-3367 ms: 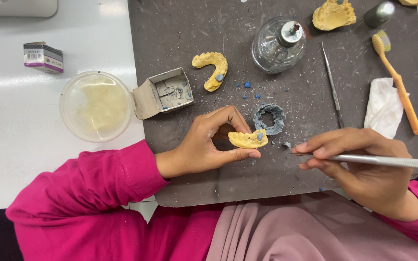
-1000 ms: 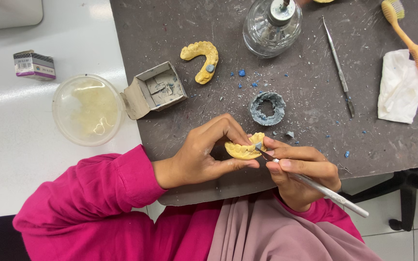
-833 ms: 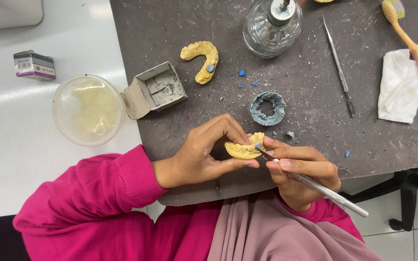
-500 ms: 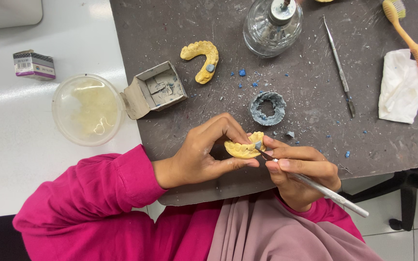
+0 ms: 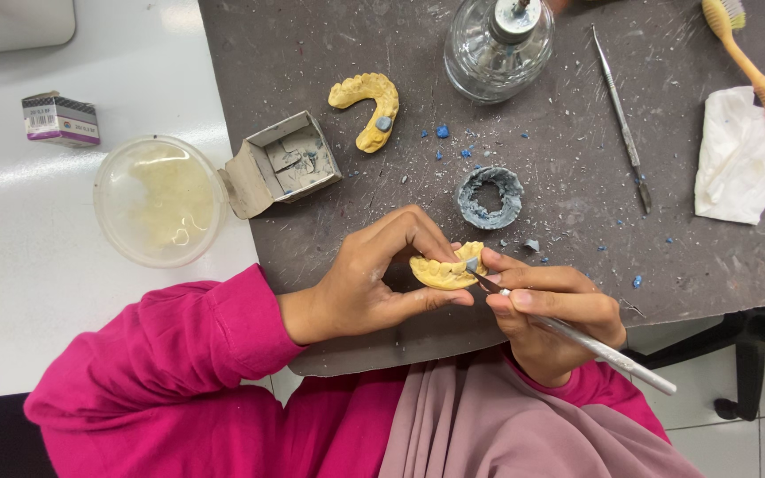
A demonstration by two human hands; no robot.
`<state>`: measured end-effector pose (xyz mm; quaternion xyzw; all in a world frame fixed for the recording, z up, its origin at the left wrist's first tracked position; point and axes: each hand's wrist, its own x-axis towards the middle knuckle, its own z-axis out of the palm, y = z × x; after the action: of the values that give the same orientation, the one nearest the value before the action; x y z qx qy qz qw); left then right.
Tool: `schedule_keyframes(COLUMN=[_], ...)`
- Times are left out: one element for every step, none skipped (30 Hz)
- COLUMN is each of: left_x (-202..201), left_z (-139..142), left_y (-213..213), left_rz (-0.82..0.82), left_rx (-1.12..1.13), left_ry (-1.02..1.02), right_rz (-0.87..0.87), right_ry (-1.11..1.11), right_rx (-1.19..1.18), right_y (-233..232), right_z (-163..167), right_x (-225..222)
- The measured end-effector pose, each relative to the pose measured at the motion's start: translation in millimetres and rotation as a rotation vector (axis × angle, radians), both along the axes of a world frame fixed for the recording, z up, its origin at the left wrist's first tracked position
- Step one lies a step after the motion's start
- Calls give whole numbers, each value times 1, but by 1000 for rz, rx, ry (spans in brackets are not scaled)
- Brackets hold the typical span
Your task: The person holds a yellow dental impression model in one hand and a metal waxing instrument in the other, repeatedly heating the instrument tip over a small alcohol burner and using it to apply and shape blue wax on the model's teeth. They alternate between heating the tool, adding wax, and smoothing it along the model.
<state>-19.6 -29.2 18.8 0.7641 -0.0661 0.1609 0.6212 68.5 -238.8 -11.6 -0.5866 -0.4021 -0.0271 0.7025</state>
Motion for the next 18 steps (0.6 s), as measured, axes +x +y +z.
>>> schedule_keyframes(left_x=[0,-1,-1,-1,-1,-2,-1,-1,-1,-2,-1,-1,-1,-2,-1,-1,-1,-1], left_z=[0,0,-1,-1,-1,-1,-2,-2,-2,-2,-2,-2,-2,-1,-2,-2,-2,-1], left_y=[0,0,0,1,0,1,0,1,1,1,1,1,1,1,1,1,1,1], left_rz=[0,-2,-3,-4,-4,-4,-3,-3,-2,-1,-2,-2,-3,5,13,21,22,23], left_rx=[3,1,0,-1,-5,-9,-12,-10,-7,-5,-5,-5,-5,13,31,48,46,46], left_ry=[-1,3,6,9,13,17,19,18,15,14,13,11,10,-9,-28,-47,-47,-46], right_rz=[1,1,2,-1,-4,-7,-1,5,11,14,17,20,18,16,15,13,11,10], right_ry=[0,-1,-1,-1,0,1,0,-1,-2,-1,0,2,-2,-6,-10,-10,-11,-12], right_rx=[-8,-17,-26,-29,-33,-36,-44,-50,-58,-57,-57,-57,-53,-49,-45,-48,-51,-53], right_y=[0,-1,-1,-1,-1,-1,-2,-2,-2,-2,-2,-2,-2,-1,0,0,1,1], right_z=[0,1,1,2,2,3,3,4,4,5,5,6,6,6,6,6,7,8], right_x=[0,0,0,0,-1,-1,-1,0,0,0,1,2,2,2,2,2,2,2])
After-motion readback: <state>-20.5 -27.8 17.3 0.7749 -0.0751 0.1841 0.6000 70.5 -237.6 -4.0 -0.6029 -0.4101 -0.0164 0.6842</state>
